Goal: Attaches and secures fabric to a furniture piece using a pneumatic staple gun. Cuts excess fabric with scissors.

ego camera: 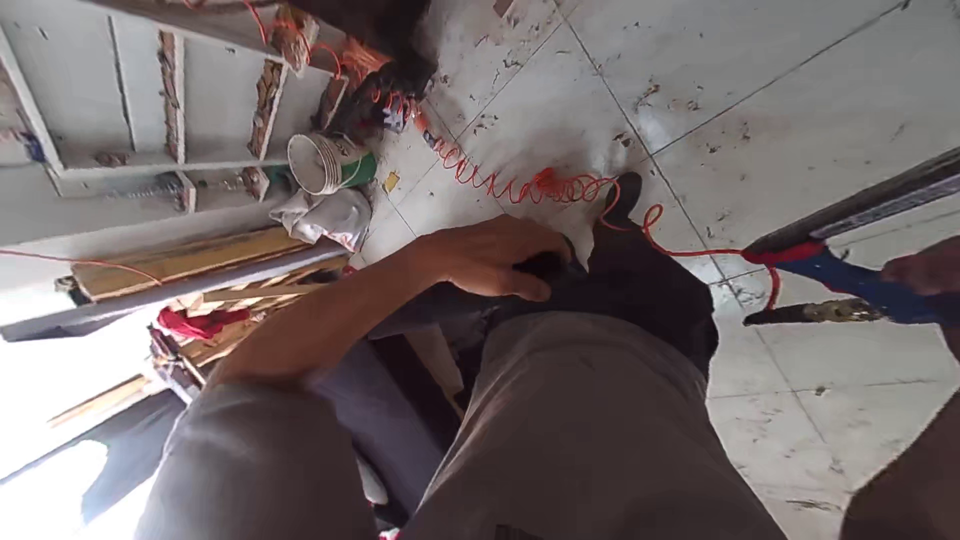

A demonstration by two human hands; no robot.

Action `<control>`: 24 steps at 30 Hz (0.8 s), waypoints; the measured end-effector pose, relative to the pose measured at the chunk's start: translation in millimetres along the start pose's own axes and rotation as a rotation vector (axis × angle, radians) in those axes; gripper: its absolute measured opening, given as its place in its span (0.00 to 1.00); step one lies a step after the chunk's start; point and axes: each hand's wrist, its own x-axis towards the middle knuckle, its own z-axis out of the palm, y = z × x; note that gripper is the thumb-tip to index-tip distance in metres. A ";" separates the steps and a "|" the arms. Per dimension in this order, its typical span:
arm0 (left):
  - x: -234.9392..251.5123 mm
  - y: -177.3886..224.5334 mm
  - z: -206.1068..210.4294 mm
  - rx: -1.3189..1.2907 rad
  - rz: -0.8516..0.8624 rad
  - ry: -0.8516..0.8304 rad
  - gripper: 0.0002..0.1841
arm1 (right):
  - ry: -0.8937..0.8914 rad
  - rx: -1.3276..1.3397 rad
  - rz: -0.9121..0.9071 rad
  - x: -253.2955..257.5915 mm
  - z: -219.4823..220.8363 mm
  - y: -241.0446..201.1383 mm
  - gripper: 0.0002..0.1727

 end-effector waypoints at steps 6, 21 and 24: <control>19.6 7.5 -33.7 0.035 0.106 -0.004 0.14 | 0.181 0.119 0.046 -63.2 48.6 23.6 0.23; 42.3 -18.4 -9.9 0.593 -0.006 -0.448 0.26 | 0.223 -0.186 0.148 -149.3 210.8 -4.4 0.22; 45.2 -35.1 -9.5 0.505 -0.133 -0.508 0.26 | 0.007 -0.234 0.239 -120.0 220.3 -11.1 0.21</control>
